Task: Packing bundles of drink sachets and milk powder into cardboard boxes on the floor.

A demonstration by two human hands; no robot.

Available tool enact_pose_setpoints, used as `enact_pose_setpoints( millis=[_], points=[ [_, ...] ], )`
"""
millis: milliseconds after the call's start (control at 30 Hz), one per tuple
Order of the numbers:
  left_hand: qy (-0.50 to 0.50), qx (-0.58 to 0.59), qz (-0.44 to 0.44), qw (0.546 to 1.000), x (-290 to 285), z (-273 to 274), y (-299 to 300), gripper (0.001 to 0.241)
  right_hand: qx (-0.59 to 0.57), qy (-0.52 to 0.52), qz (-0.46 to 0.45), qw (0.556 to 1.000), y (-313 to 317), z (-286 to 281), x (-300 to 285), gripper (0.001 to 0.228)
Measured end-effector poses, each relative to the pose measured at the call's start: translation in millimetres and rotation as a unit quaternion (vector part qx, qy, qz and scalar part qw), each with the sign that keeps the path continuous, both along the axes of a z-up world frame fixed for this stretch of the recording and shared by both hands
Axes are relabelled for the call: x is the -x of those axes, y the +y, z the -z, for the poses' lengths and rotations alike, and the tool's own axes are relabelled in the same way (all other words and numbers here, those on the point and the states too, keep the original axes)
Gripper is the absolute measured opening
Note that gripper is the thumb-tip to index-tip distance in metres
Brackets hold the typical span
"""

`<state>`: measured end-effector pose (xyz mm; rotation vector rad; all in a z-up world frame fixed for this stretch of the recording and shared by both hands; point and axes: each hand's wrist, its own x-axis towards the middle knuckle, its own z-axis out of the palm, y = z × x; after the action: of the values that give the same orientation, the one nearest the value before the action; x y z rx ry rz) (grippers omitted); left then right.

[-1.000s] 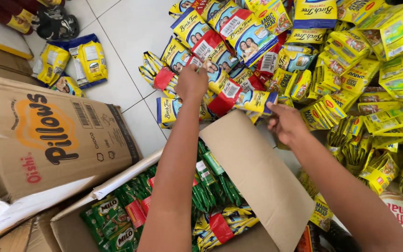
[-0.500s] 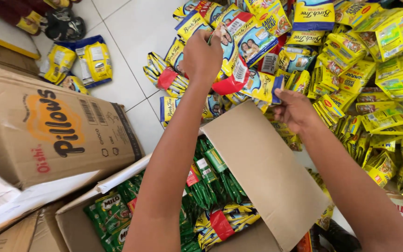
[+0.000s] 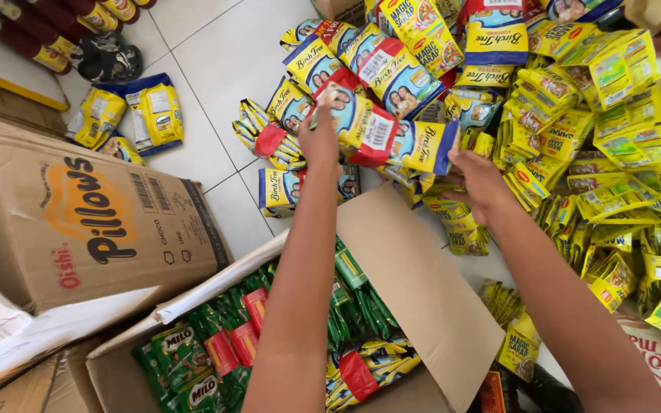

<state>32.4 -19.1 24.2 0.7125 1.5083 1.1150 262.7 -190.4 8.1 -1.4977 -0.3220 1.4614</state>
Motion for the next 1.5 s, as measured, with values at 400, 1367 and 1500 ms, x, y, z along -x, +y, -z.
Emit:
enact_pose_setpoints(
  millis=[400, 1367, 1500],
  points=[
    [0.016, 0.025, 0.035, 0.999, 2.9, 13.9, -0.7, 0.091, -0.032, 0.124, 0.028, 0.991, 27.3, 50.6, 34.2, 0.058],
    [-0.202, -0.134, 0.207, 0.948, 41.7, -88.7, -89.1, 0.064, -0.192, 0.256, -0.05, 0.946, -5.3, -68.1, 67.3, 0.053],
    [-0.211, -0.245, 0.193, 0.927, 49.3, -110.2, -100.2, 0.059, -0.203, 0.242, -0.083, 0.945, -15.6, -82.9, 80.1, 0.056]
  ],
)
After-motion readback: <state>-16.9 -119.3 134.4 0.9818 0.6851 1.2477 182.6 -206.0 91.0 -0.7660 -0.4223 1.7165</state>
